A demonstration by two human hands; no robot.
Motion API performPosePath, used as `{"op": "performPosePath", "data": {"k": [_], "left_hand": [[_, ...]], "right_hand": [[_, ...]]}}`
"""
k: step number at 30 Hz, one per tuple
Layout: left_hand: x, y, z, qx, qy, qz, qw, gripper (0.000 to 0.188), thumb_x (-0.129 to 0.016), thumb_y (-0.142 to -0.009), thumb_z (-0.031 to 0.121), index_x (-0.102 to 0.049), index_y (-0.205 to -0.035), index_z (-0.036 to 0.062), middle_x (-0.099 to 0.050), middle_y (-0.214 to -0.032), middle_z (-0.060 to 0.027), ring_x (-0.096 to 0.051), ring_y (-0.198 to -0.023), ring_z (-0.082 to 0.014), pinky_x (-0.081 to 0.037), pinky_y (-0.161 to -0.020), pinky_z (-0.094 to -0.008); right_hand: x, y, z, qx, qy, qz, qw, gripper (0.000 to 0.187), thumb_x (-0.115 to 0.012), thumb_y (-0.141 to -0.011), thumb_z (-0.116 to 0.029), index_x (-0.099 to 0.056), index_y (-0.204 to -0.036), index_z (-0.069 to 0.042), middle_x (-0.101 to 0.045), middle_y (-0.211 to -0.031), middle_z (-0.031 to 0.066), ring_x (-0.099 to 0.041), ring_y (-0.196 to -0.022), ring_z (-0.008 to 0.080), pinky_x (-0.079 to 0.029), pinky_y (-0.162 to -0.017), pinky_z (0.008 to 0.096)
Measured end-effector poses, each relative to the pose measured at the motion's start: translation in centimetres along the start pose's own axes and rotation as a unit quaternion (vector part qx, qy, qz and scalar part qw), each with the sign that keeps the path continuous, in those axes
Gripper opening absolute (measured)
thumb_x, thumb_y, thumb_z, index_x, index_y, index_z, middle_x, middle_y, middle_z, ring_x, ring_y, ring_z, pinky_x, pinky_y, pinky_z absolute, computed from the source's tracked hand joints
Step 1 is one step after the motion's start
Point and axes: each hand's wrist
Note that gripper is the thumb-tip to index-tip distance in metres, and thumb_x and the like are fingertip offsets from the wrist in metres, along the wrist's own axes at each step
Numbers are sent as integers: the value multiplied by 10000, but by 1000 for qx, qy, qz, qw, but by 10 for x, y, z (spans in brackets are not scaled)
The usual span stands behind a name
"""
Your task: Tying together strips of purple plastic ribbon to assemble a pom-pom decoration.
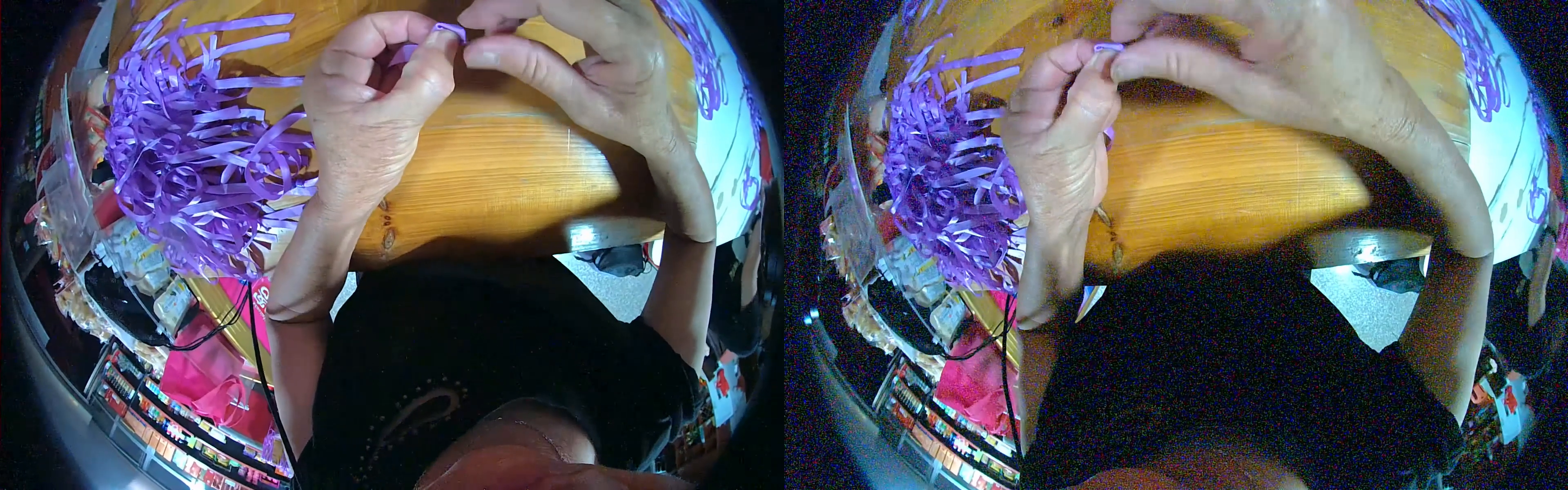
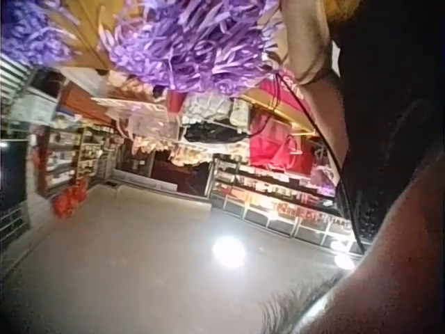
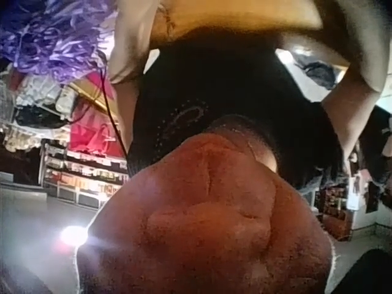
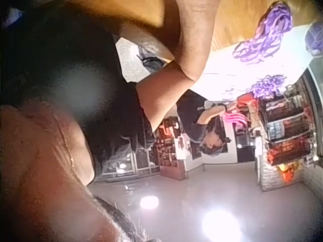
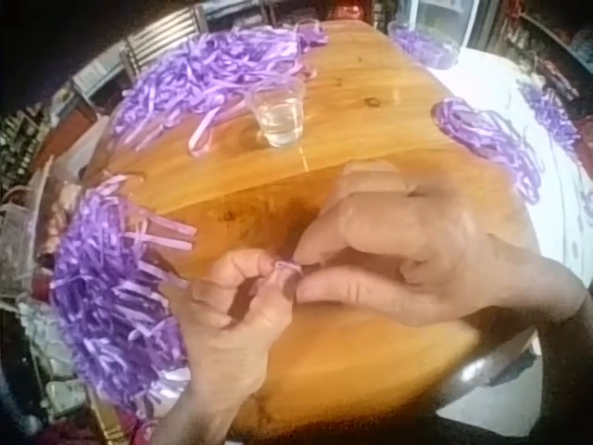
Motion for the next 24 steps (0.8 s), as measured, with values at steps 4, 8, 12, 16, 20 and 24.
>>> {"op": "performPosePath", "data": {"k": [4, 8, 12, 16, 20, 24], "left_hand": [[8, 3, 8, 2, 9, -19, 1000, 92, -689, -810, 74, -652, -872, 18, -574, -677, 52, -461, -596, -5, -370, -526, -154], [3, 3, 9, 12, 102, -52, 993, 105, -666, -819, 42, -640, -918, 20, -590, -742, 39, -468, -628, -8, -357, -534, -154], [9, 1, 5, 51, 254, -113, 959, 143, -647, -830, 31, -619, -968, 12, -606, -809, 6, -458, -618, -24, -336, -520, -173], [4, 4, 10, 64, 228, -90, 967, 156, -570, -890, 94, -605, -1021, 14, -456, -669, 39, -342, -554, -59, -296, -506, -225], [4, 1, 2, 53, 296, -137, 944, 152, -598, -872, 73, -609, -1013, 17, -536, -751, 18, -379, -572, -49, -303, -499, -211], [11, 1, 0, 58, 325, -119, 936, 136, -624, -854, 39, -612, -987, 12, -612, -827, -6, -420, -591, -31, -307, -488, -188]], "right_hand": [[18, -25, -55, -316, -17, -84, 945, 84, -677, -800, -68, -642, -858, -18, -638, -753, 40, -565, -634, 109, -446, -561, 215], [13, -20, -47, -491, -76, -81, 864, 59, -651, -822, -48, -641, -870, -14, -632, -762, 14, -559, -653, 81, -445, -589, 195], [7, -20, -41, -353, -375, 36, 857, 50, -650, -832, -56, -640, -865, -20, -624, -788, 2, -547, -728, 51, -433, -654, 180], [11, -14, -46, -578, -406, 35, 708, 49, -636, -849, -64, -632, -883, -29, -625, -822, 7, -547, -791, 53, -443, -719, 196], [-16, 12, 10, -44, -405, 10, 913, 93, -635, -847, -46, -614, -927, -4, -621, -835, 18, -564, -790, 77, -455, -714, 201], [-3, -10, -34, -134, -287, 5, 948, 187, -661, -807, 4, -590, -977, 37, -627, -854, 74, -585, -795, 110, -460, -687, 197]]}}
Point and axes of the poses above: each hand's wrist, its own y-axis away from the middle knuckle, its own x-axis out of the back of the hand, z = x × y
